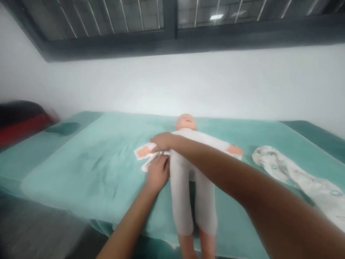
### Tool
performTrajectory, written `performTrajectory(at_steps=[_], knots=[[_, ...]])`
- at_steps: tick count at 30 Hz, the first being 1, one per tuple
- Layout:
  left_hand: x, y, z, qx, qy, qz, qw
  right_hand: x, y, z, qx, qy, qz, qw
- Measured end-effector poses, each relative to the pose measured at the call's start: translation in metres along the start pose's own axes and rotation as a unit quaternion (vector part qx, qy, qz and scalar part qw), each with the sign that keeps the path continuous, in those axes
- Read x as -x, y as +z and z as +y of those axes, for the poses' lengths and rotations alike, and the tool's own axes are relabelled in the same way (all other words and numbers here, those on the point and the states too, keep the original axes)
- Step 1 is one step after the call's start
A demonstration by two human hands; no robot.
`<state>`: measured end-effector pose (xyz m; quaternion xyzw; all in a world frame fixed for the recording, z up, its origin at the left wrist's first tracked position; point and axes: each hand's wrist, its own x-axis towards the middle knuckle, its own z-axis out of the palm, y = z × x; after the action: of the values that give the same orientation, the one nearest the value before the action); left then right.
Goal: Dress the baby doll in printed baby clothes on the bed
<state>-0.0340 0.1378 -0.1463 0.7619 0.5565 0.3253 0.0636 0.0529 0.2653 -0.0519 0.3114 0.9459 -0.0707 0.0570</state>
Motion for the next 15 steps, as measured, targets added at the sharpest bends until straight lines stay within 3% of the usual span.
performTrajectory(at_steps=[3, 7, 9, 12, 15], knots=[[-0.006, -0.005, -0.005, -0.041, -0.003, 0.041, 0.998, -0.002, -0.004, -0.001, -0.011, 0.018, -0.005, 1.0], [-0.031, -0.014, -0.013, -0.122, -0.05, 0.048, 0.99, 0.016, -0.017, 0.02, -0.055, 0.077, 0.093, 0.991], [-0.044, -0.015, -0.02, -0.149, -0.103, 0.044, 0.982, 0.027, -0.02, 0.031, -0.119, 0.069, 0.12, 0.983], [-0.056, -0.013, -0.033, -0.115, -0.183, 0.051, 0.975, 0.039, -0.017, 0.042, -0.202, 0.026, 0.092, 0.975], [-0.059, -0.009, -0.043, -0.048, -0.236, 0.074, 0.968, 0.043, -0.012, 0.045, -0.234, 0.03, 0.082, 0.968]])
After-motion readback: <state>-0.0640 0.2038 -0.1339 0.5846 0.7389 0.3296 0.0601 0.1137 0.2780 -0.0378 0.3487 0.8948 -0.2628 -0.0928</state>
